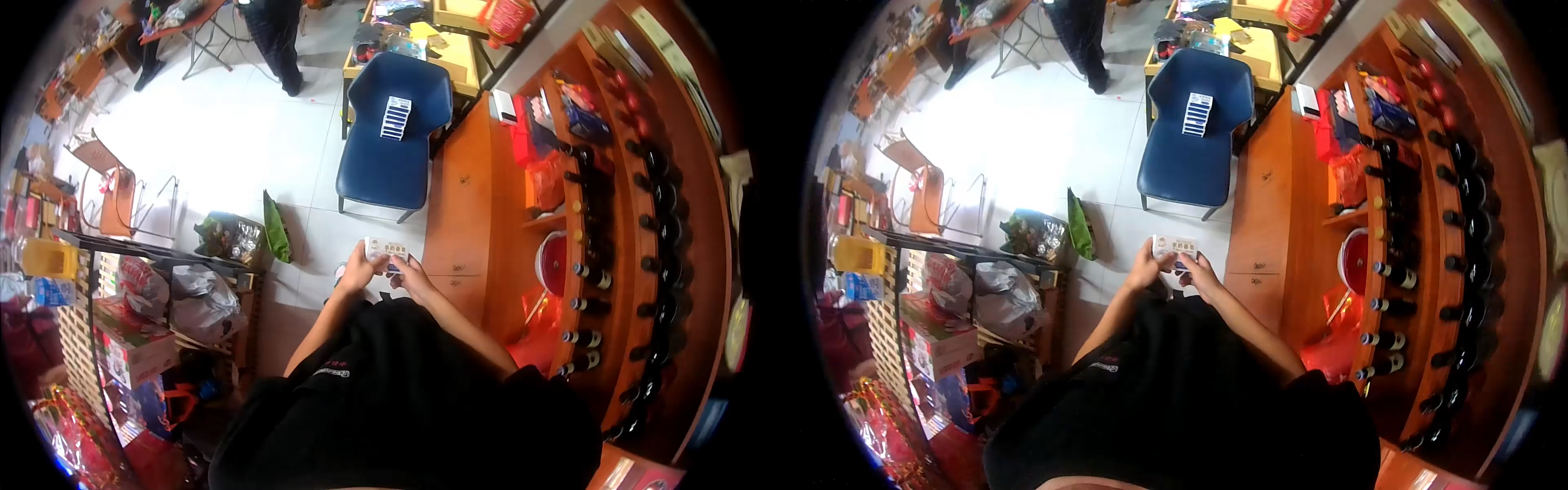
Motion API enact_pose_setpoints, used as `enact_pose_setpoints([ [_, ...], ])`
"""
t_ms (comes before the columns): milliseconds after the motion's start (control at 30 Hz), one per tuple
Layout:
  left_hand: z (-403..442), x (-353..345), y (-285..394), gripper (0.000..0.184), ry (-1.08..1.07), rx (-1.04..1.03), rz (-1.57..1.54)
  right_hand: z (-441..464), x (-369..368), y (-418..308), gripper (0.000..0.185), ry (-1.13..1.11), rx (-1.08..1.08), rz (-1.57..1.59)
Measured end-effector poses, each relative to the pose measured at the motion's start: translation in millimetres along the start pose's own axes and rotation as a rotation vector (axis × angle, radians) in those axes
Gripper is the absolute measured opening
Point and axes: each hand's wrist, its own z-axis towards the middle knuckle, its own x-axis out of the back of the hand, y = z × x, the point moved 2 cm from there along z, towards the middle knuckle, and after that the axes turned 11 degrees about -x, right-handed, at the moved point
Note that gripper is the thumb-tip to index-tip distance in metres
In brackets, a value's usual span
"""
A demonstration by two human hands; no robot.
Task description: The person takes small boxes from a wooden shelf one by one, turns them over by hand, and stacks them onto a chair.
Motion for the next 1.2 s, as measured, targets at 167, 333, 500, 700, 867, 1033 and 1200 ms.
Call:
enact_pose_setpoints([
  [167,37,35,4,0.037,0.117,0.116,-0.005,49,-19,-33,0.028,-0.001,-0.074,-0.073],
  [333,68,49,1,0.043,0.213,0.148,0.114,85,-22,-52,0.031,0.027,-0.202,-0.08],
  [500,115,61,-19,0.039,0.196,0.206,0.092,121,-15,-80,0.028,0.037,-0.192,-0.027],
  [700,204,62,-27,0.035,0.212,0.129,0.305,191,15,-128,0.027,0.108,-0.22,-0.061],
  [867,320,51,-43,0.053,0.2,0.236,0.401,271,50,-195,0.034,0.264,-0.159,-0.057],
  [1033,453,32,-63,0.061,0.333,0.184,0.471,375,103,-278,0.03,0.329,-0.048,-0.247],
  [1200,580,34,-101,0.064,0.245,0.023,0.67,466,152,-362,0.026,0.367,0.042,-0.332],
])
